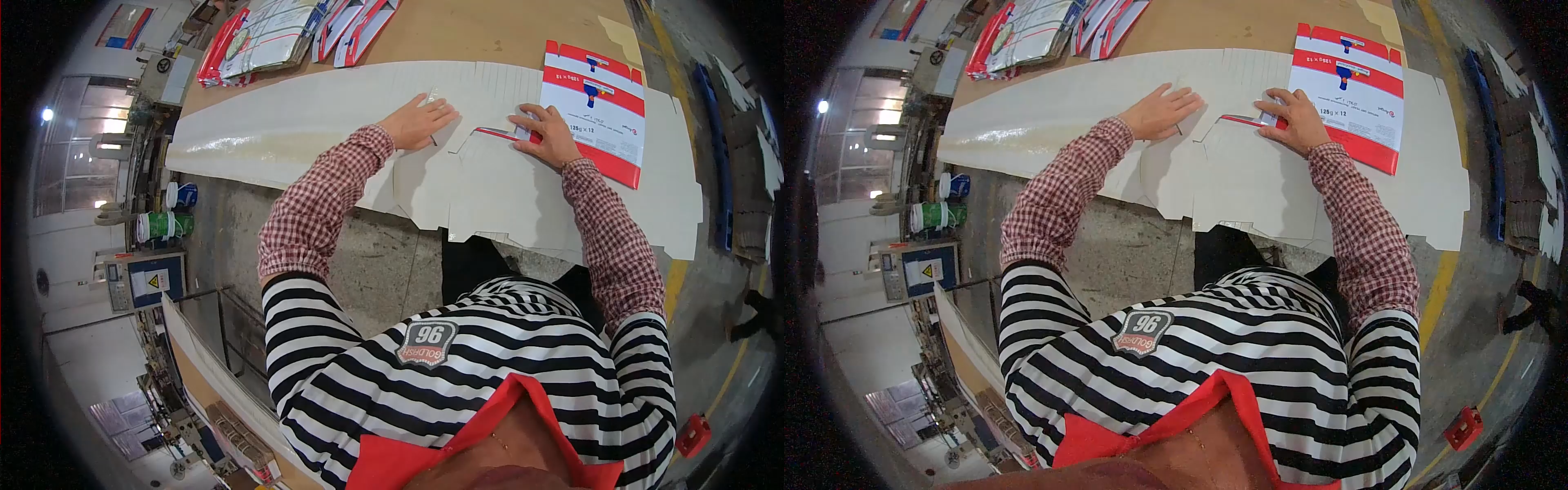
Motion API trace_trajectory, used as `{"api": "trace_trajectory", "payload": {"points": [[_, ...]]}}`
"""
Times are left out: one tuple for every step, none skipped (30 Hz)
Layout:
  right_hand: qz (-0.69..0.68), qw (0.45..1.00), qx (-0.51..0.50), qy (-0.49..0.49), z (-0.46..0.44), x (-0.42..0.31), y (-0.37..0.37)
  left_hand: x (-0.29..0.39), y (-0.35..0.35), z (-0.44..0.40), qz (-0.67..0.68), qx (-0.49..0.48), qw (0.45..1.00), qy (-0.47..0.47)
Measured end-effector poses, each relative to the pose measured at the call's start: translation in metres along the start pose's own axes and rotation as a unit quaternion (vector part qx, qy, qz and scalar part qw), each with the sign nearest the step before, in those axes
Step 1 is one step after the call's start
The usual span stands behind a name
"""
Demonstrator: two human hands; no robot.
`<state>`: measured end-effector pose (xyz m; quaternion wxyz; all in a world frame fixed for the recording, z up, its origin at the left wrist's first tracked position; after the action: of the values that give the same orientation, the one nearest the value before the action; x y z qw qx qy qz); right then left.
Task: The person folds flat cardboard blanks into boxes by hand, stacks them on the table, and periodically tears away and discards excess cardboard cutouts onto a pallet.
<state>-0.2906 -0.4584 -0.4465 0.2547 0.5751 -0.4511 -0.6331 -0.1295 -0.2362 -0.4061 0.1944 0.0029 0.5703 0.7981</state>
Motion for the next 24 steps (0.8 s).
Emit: {"api": "trace_trajectory", "payload": {"points": [[0.001, 1.0, 0.0, -0.001, 0.001, -0.001, -0.001, 0.0, -0.005, -0.002, -0.002, 0.007, 1.0, -0.017], [0.002, 1.0, -0.001, -0.002, 0.004, -0.002, -0.001, -0.001, -0.011, -0.002, -0.014, 0.017, 0.999, -0.024], [0.001, 1.0, 0.0, -0.006, 0.007, -0.001, -0.002, -0.002, -0.018, -0.001, -0.025, 0.028, 0.999, -0.03], [-0.001, 1.0, 0.001, -0.009, 0.008, 0.0, -0.004, -0.002, -0.019, 0.0, -0.038, 0.037, 0.998, -0.035], [-0.004, 1.0, 0.003, -0.01, 0.008, 0.001, -0.004, -0.001, -0.02, 0.002, -0.031, 0.044, 0.998, -0.032], [-0.004, 1.0, 0.005, -0.006, 0.006, 0.0, 0.001, 0.0, -0.017, 0.005, -0.024, 0.05, 0.998, -0.029], [-0.004, 1.0, 0.008, -0.002, 0.006, 0.0, 0.002, 0.001, -0.013, 0.008, -0.019, 0.055, 0.998, -0.029], [-0.004, 1.0, 0.013, 0.001, 0.006, -0.001, 0.005, 0.002, -0.01, 0.009, -0.031, 0.069, 0.996, -0.036], [-0.009, 1.0, 0.01, -0.004, 0.004, -0.002, 0.009, 0.002, -0.008, 0.009, -0.044, 0.083, 0.995, -0.044], [-0.013, 1.0, 0.007, -0.008, 0.004, -0.005, 0.012, 0.001, -0.008, 0.009, -0.057, 0.098, 0.992, -0.052], [-0.016, 1.0, 0.004, -0.012, 0.004, -0.006, 0.015, -0.004, -0.01, 0.01, -0.034, 0.129, 0.991, -0.031], [-0.019, 1.0, 0.01, -0.012, 0.004, -0.007, 0.015, -0.009, -0.013, 0.01, -0.011, 0.16, 0.987, -0.009], [-0.018, 1.0, 0.006, -0.018, 0.002, -0.007, 0.016, -0.015, -0.007, 0.009, 0.013, 0.191, 0.981, 0.012], [-0.018, 1.0, 0.001, -0.025, 0.001, -0.008, 0.017, -0.023, -0.003, 0.008, 0.088, 0.223, 0.969, 0.064], [-0.019, 0.999, -0.006, -0.032, 0.0, -0.011, 0.018, -0.027, -0.001, 0.006, 0.166, 0.252, 0.946, 0.117], [-0.021, 0.999, 0.002, -0.028, -0.001, -0.014, 0.021, -0.032, 0.002, 0.004, 0.241, 0.277, 0.914, 0.17], [-0.018, 0.999, -0.005, -0.031, -0.001, -0.017, 0.024, -0.038, -0.005, 0.002, 0.261, 0.308, 0.892, 0.205], [-0.016, 0.999, -0.011, -0.032, -0.002, -0.019, 0.026, -0.043, -0.017, -0.001, 0.278, 0.337, 0.867, 0.24], [-0.014, 0.999, -0.016, -0.032, -0.004, -0.018, 0.026, -0.048, -0.029, -0.007, 0.293, 0.366, 0.84, 0.275], [-0.016, 0.999, -0.015, -0.031, -0.008, -0.013, 0.024, -0.047, -0.038, -0.014, 0.281, 0.399, 0.795, 0.359], [-0.017, 0.999, -0.015, -0.03, -0.008, -0.01, 0.022, -0.038, -0.045, -0.021, 0.267, 0.428, 0.743, 0.44], [-0.018, 0.999, -0.019, -0.029, -0.006, -0.008, 0.02, -0.028, -0.051, -0.024, 0.252, 0.452, 0.681, 0.517], [-0.016, 0.999, -0.012, -0.027, -0.006, -0.007, 0.018, -0.024, -0.058, -0.03, 0.341, 0.493, 0.591, 0.54], [-0.016, 1.0, -0.008, -0.025, -0.006, -0.006, 0.016, -0.021, -0.066, -0.036, 0.422, 0.525, 0.489, 0.555]]}}
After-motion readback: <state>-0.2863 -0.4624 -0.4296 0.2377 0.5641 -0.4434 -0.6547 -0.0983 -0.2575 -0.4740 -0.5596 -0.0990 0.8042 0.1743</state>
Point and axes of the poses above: each hand's wrist, its own z-axis away from the middle knuckle, its own y-axis out of the back of the hand, x = y × z, the point moved 4 cm from there along -z, towards the middle knuckle, and after that the axes turned 13 degrees about -y, right-handed, at the moved point
